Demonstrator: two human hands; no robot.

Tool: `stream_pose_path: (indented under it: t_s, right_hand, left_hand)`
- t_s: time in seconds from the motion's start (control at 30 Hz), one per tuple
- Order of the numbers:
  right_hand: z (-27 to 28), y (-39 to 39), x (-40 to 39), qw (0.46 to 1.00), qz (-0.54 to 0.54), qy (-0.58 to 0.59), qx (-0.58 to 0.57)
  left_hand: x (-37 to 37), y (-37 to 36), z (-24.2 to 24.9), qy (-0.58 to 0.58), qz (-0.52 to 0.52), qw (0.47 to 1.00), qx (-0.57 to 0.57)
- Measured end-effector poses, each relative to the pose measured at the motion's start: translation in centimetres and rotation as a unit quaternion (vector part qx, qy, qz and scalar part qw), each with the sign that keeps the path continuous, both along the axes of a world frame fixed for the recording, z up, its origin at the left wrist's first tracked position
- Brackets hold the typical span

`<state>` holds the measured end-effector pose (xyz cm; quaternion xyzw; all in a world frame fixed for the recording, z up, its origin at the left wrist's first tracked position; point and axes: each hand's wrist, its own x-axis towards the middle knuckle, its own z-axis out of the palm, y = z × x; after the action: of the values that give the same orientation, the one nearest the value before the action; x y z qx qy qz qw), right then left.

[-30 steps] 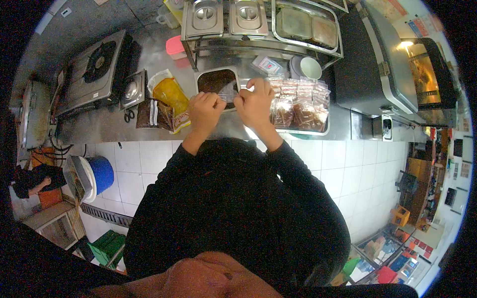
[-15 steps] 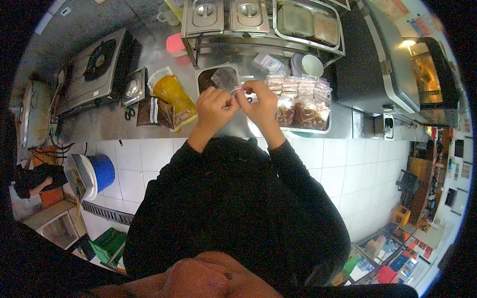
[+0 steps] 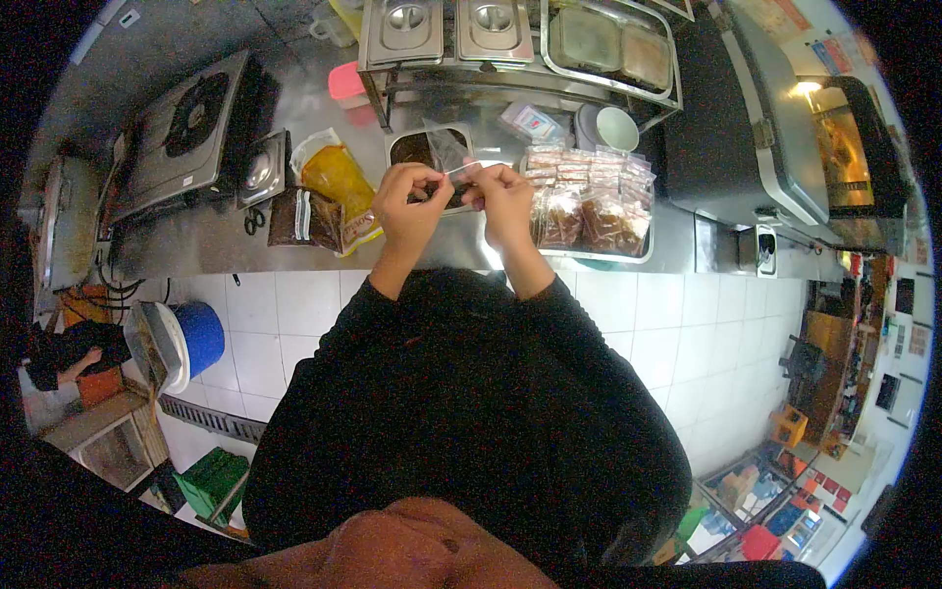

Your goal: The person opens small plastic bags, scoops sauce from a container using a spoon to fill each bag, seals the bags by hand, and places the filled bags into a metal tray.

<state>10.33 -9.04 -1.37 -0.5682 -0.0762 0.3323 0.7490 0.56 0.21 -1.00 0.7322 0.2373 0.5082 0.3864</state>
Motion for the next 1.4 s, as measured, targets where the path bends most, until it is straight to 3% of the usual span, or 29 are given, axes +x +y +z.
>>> stream_pose_path:
  t_s: [0.13, 0.17, 0.27, 0.37, 0.43, 0.47, 0.57, 0.67, 0.73, 0.77, 0.87, 0.9, 0.93, 0.97, 1.0, 1.1, 1.13, 1.23, 1.27, 1.4]
  right_hand:
    - [-0.6, 0.7, 0.7, 0.967, 0.010, 0.250, 0.052]
    - [-0.7, 0.6, 0.9, 0.965, 0.047, 0.253, 0.055]
    - [0.0, 0.4, 1.1, 0.959, 0.136, 0.242, 0.054]
    - [-0.6, 0.2, 0.9, 0.971, 0.181, 0.150, 0.028]
    - [-0.4, 0.1, 0.9, 0.977, 0.210, 0.030, 0.003]
    - [0.0, 0.1, 0.7, 0.976, 0.212, 0.042, -0.005]
    - [2.1, 0.4, 0.1, 0.972, 0.222, 0.074, -0.004]
    - [2.4, 0.4, 0.5, 0.962, 0.255, 0.086, 0.053]
    - [3.3, 0.3, 1.0, 0.957, 0.261, 0.081, 0.095]
    - [3.8, 0.3, 0.9, 0.961, 0.263, 0.024, 0.082]
    - [2.6, 0.3, 0.6, 0.946, 0.265, -0.184, 0.034]
    - [3.2, 0.5, -0.2, 0.945, 0.196, -0.263, -0.014]
    - [4.5, 0.8, -1.4, 0.930, 0.123, -0.340, -0.061]
    - [5.3, 1.2, -2.1, 0.904, 0.048, -0.412, -0.106]
    - [4.9, 1.8, -1.9, 0.873, -0.063, -0.469, -0.118]
    - [4.2, 2.7, -0.7, 0.802, -0.135, -0.582, 0.004]
    - [4.2, 2.7, -0.9, 0.804, -0.107, -0.584, -0.018]
    - [3.2, 2.8, -0.9, 0.795, -0.068, -0.599, -0.066]
    - [2.9, 2.9, -0.7, 0.806, -0.067, -0.585, -0.067]
    - [2.5, 3.1, -0.2, 0.825, -0.052, -0.560, -0.052]
  left_hand:
    - [-0.2, 0.3, -1.3, 0.002, -0.028, 0.994, -0.102]
    - [-0.2, 0.4, -1.4, 0.009, -0.034, 0.991, -0.128]
    - [-0.2, 0.7, -2.0, -0.047, -0.067, 0.917, -0.391]
    - [-0.9, 1.3, -3.8, -0.055, -0.177, 0.893, -0.409]
    - [-1.5, 2.1, -5.8, -0.124, -0.280, 0.793, -0.526]
    - [-1.6, 2.3, -6.8, -0.155, -0.328, 0.731, -0.577]
    - [-2.0, 1.6, -2.0, -0.184, -0.303, 0.596, -0.720]
    - [-1.9, 1.2, 2.1, -0.179, -0.282, 0.615, -0.714]
    - [-2.4, 2.9, -0.7, -0.148, -0.406, 0.686, -0.585]
    - [-2.6, 3.5, -2.3, -0.130, -0.462, 0.712, -0.512]
    - [-1.4, 2.1, -0.6, -0.111, -0.225, 0.917, -0.311]
    - [-1.0, 2.0, 0.3, -0.109, -0.120, 0.976, -0.145]
    - [-0.6, 2.1, 1.4, -0.101, -0.011, 0.994, 0.028]
    - [-0.1, 2.2, 2.0, -0.091, 0.099, 0.970, 0.200]
    - [0.0, 1.6, 2.2, -0.104, 0.092, 0.960, 0.242]
    - [0.2, -0.2, 3.1, -0.080, 0.036, 0.988, 0.130]
    - [0.4, -0.5, 3.4, -0.057, 0.007, 0.998, 0.028]
    - [0.7, 0.9, 2.4, -0.049, 0.000, 0.998, 0.039]
    - [0.7, 1.6, 2.2, -0.065, 0.045, 0.996, 0.048]
    - [0.7, 1.5, 2.2, -0.034, 0.040, 0.998, 0.026]
